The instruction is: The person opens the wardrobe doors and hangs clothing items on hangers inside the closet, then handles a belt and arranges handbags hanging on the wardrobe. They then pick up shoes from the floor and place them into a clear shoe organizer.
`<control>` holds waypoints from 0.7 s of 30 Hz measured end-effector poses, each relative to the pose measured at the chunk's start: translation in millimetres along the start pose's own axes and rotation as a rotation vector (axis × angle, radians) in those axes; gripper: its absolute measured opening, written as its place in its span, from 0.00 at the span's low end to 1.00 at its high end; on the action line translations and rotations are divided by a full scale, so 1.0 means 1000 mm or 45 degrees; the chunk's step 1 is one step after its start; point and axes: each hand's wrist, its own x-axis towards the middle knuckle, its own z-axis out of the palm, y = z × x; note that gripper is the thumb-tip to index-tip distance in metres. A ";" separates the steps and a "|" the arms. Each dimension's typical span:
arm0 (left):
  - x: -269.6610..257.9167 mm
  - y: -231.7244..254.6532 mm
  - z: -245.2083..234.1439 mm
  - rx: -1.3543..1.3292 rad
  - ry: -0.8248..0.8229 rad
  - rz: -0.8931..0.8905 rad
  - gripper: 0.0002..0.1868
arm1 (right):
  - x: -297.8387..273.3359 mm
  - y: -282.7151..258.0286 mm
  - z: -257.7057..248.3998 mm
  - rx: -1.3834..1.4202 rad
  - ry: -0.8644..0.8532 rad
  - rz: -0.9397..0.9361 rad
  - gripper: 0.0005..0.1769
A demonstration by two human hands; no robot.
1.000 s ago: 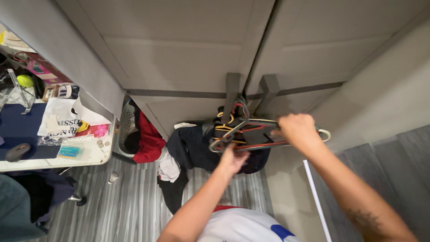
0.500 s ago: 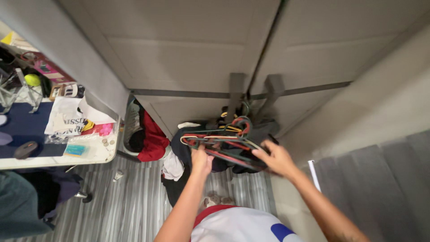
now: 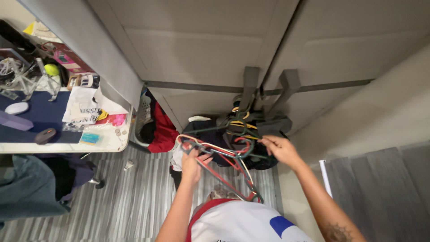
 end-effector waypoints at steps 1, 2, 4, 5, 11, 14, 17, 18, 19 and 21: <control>-0.005 0.003 -0.011 -0.007 0.044 -0.010 0.16 | 0.004 0.007 0.000 -0.048 0.001 -0.002 0.18; -0.011 0.006 -0.023 -0.014 0.092 -0.021 0.16 | 0.006 0.015 0.002 -0.095 -0.002 -0.002 0.18; -0.020 0.012 -0.045 -0.038 0.141 -0.030 0.15 | 0.008 0.029 0.009 -0.065 -0.036 -0.014 0.19; -0.025 0.015 -0.055 -0.051 0.165 -0.034 0.15 | 0.009 0.034 0.013 -0.051 -0.053 -0.019 0.19; -0.042 0.038 -0.086 -0.052 0.272 0.050 0.18 | 0.008 0.023 0.023 -0.214 -0.076 0.213 0.20; -0.053 0.049 -0.088 -0.126 0.274 0.066 0.20 | -0.012 -0.007 0.032 -0.875 0.381 -0.405 0.21; -0.063 0.052 -0.083 -0.134 0.321 0.077 0.18 | -0.039 -0.043 0.065 -0.811 0.655 -0.580 0.18; -0.066 0.050 -0.079 -0.132 0.316 0.087 0.19 | -0.050 -0.053 0.078 -0.713 0.497 -0.533 0.22; -0.069 0.048 -0.075 -0.129 0.310 0.097 0.19 | -0.062 -0.061 0.092 -0.614 0.340 -0.484 0.26; -0.071 0.043 -0.065 -0.182 0.332 0.097 0.20 | -0.077 -0.072 0.110 -0.468 0.006 -0.516 0.33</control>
